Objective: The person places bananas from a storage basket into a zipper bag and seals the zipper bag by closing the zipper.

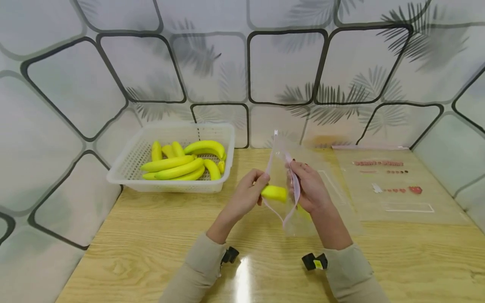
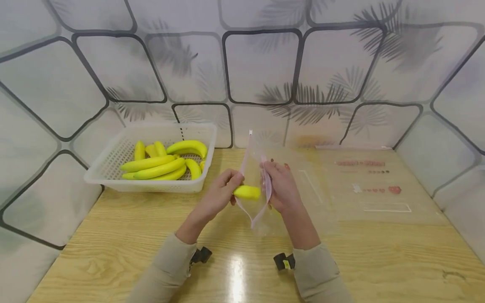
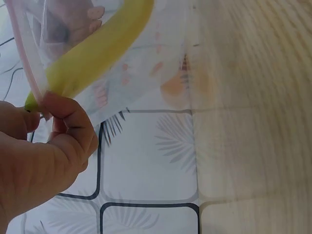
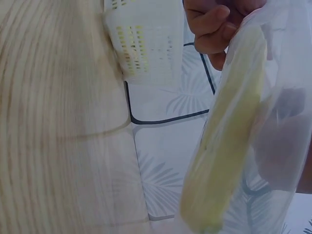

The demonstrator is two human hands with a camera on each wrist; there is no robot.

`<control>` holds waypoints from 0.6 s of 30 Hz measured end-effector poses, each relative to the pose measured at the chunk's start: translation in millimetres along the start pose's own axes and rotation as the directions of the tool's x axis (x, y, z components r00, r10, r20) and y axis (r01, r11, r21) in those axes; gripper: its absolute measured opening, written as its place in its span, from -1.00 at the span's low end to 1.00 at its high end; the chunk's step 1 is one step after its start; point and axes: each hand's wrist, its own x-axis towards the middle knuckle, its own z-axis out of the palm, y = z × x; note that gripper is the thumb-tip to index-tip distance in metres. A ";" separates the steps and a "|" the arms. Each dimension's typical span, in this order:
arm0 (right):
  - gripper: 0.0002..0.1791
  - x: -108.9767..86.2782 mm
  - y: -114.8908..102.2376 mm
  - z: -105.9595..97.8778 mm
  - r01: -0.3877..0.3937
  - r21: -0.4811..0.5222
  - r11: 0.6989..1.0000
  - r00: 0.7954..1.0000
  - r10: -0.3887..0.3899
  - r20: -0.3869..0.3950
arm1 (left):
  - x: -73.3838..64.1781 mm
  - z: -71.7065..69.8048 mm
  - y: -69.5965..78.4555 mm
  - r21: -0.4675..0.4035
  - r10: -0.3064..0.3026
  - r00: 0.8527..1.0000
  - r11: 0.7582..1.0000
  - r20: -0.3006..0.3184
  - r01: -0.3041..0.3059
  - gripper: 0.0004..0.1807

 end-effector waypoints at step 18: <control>-0.67 -8.9 -46.2 -1.2 0.119 0.131 0.984 0.991 -0.126 0.048 | 16.2 -5.1 47.0 0.239 0.181 0.961 0.963 -0.212 -0.128 -0.88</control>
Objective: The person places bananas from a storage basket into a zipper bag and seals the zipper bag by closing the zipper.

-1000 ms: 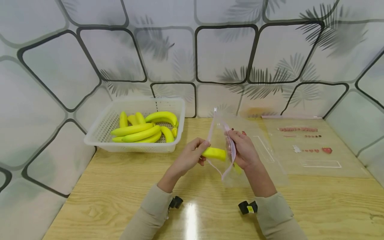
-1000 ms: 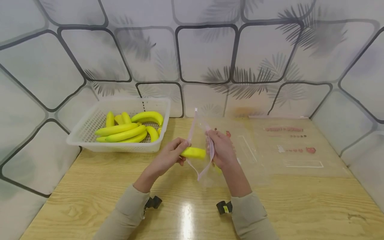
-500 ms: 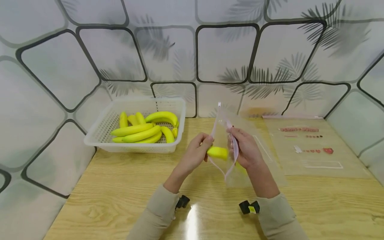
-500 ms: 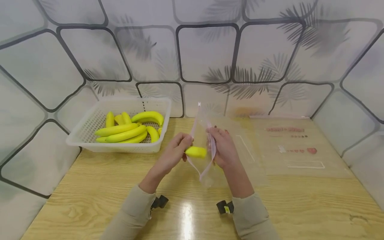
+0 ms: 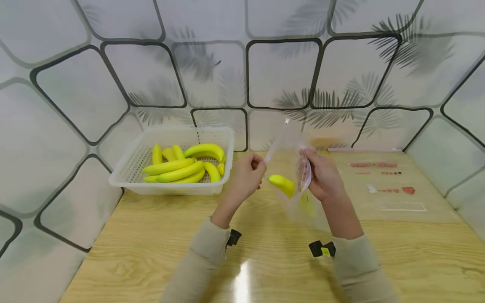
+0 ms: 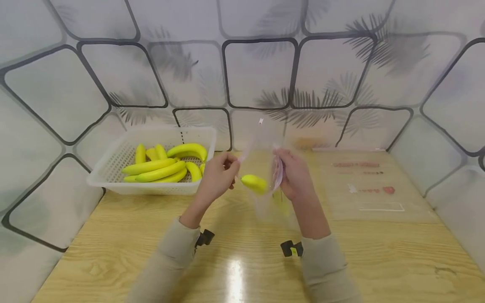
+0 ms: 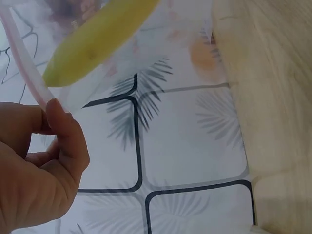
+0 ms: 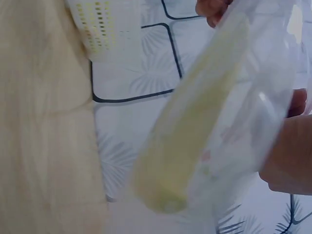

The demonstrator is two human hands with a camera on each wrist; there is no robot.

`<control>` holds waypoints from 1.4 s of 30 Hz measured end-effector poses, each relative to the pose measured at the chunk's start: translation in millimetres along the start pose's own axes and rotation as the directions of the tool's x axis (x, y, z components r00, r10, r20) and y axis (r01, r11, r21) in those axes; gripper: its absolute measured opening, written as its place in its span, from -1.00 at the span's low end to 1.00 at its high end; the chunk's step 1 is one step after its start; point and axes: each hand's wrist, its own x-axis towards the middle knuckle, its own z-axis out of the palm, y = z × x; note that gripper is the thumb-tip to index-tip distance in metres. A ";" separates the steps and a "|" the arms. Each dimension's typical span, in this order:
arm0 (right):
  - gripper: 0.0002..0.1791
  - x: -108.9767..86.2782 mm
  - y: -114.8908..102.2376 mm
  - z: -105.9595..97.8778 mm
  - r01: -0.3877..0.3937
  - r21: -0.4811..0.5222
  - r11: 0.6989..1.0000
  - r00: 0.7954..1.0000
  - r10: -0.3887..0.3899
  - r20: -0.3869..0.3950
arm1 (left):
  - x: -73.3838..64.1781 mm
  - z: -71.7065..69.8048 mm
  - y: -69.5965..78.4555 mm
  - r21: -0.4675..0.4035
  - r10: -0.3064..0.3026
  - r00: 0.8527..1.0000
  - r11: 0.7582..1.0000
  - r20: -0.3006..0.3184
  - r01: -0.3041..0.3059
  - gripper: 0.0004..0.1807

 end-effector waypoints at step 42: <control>-0.74 2.1 7.9 -16.5 -0.284 0.266 0.921 0.944 0.220 0.244 | -18.4 9.5 -28.4 0.201 -0.086 0.996 0.975 -0.039 0.092 -0.83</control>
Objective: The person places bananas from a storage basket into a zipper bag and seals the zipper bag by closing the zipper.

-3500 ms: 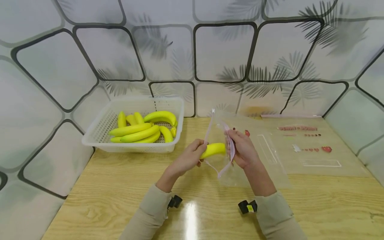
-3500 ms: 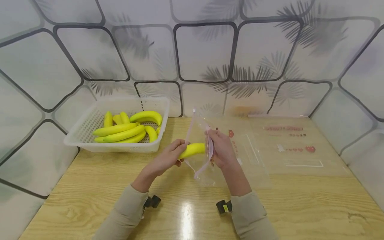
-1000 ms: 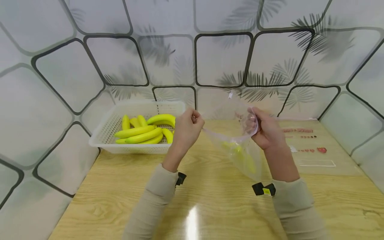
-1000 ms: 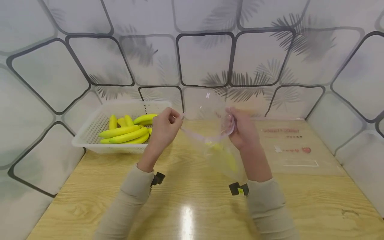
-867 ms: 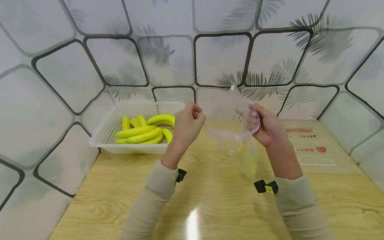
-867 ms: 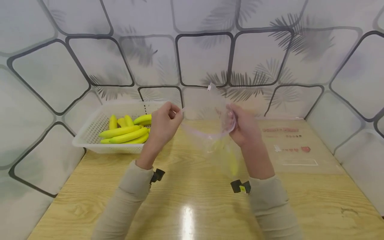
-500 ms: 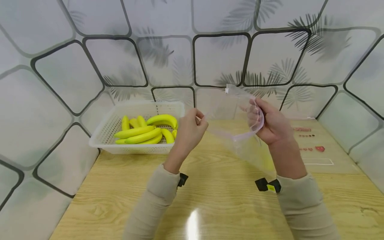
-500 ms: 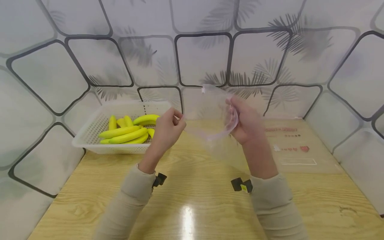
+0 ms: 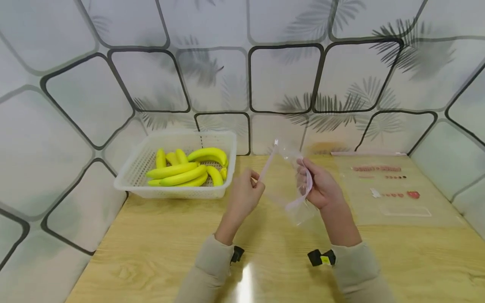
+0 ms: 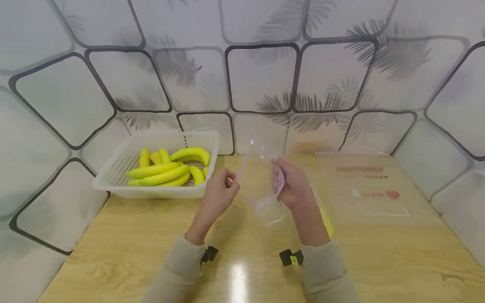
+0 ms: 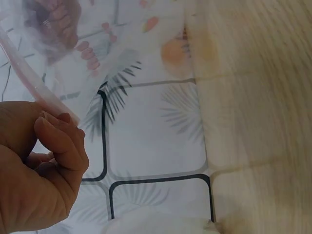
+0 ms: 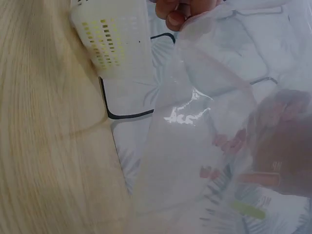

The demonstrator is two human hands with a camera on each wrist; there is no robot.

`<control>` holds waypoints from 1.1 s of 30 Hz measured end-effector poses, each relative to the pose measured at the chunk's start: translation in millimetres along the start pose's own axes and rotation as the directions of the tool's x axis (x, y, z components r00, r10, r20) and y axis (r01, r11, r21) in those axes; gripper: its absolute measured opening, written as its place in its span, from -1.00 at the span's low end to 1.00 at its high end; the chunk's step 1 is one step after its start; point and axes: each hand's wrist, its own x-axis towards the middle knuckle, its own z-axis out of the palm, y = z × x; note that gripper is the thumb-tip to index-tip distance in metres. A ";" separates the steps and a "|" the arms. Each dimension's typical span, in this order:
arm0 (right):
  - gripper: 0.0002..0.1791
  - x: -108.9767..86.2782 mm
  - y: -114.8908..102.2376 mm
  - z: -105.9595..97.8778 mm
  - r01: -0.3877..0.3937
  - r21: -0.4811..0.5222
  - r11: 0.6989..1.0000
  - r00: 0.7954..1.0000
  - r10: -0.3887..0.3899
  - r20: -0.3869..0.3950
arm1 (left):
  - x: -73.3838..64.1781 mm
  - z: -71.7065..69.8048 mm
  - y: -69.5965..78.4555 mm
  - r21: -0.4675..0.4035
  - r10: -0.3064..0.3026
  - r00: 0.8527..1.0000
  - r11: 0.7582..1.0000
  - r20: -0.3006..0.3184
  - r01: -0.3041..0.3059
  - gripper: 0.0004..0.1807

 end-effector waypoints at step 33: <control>-0.79 19.4 35.5 -9.8 -0.019 -0.177 0.984 0.963 -0.030 -0.267 | 1.5 -10.6 -23.0 0.086 -0.024 0.992 0.996 0.120 0.014 -0.86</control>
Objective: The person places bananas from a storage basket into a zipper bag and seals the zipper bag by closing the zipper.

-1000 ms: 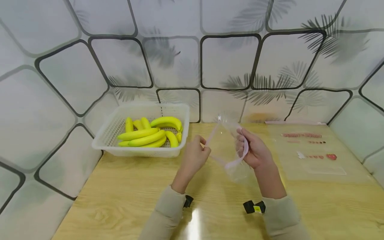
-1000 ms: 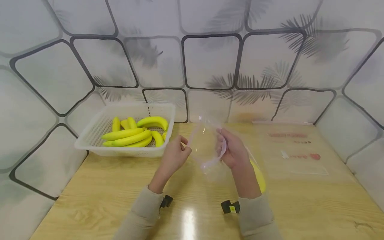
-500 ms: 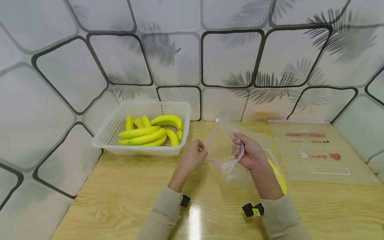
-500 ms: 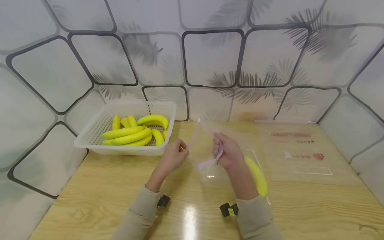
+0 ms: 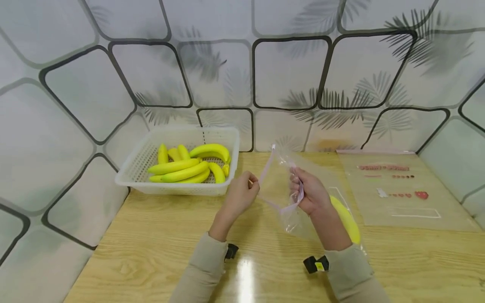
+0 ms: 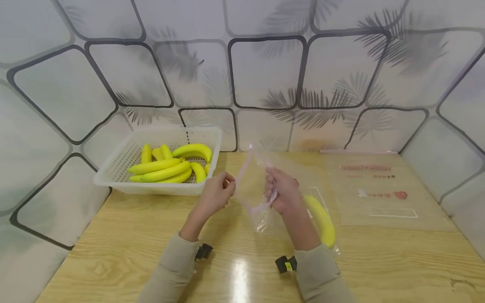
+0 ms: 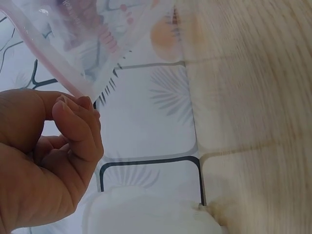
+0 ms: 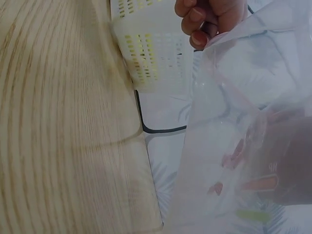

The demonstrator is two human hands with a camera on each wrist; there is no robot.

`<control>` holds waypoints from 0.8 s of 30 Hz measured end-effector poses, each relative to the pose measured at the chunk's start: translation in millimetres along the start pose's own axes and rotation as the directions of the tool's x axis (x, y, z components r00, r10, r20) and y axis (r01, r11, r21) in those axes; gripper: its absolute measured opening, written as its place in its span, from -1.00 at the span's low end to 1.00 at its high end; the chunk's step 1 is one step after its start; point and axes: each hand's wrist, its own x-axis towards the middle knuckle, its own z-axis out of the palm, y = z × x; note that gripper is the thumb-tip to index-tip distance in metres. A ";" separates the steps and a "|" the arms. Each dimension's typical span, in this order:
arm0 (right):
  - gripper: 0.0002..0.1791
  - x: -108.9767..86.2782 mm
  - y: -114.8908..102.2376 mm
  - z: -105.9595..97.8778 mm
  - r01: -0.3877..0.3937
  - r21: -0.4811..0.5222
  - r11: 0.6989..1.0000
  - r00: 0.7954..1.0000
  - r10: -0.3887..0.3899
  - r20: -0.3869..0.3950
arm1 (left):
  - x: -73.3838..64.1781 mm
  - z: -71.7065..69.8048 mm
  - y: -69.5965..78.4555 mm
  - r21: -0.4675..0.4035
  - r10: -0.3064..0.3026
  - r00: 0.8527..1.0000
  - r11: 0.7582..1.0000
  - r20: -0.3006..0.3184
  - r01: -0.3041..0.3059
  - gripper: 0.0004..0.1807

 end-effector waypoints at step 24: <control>-0.76 -0.8 0.6 -1.0 0.007 0.025 1.000 1.000 -0.007 -0.005 | 20.2 -61.2 -7.3 0.099 -0.044 0.979 0.993 -0.201 0.064 -0.78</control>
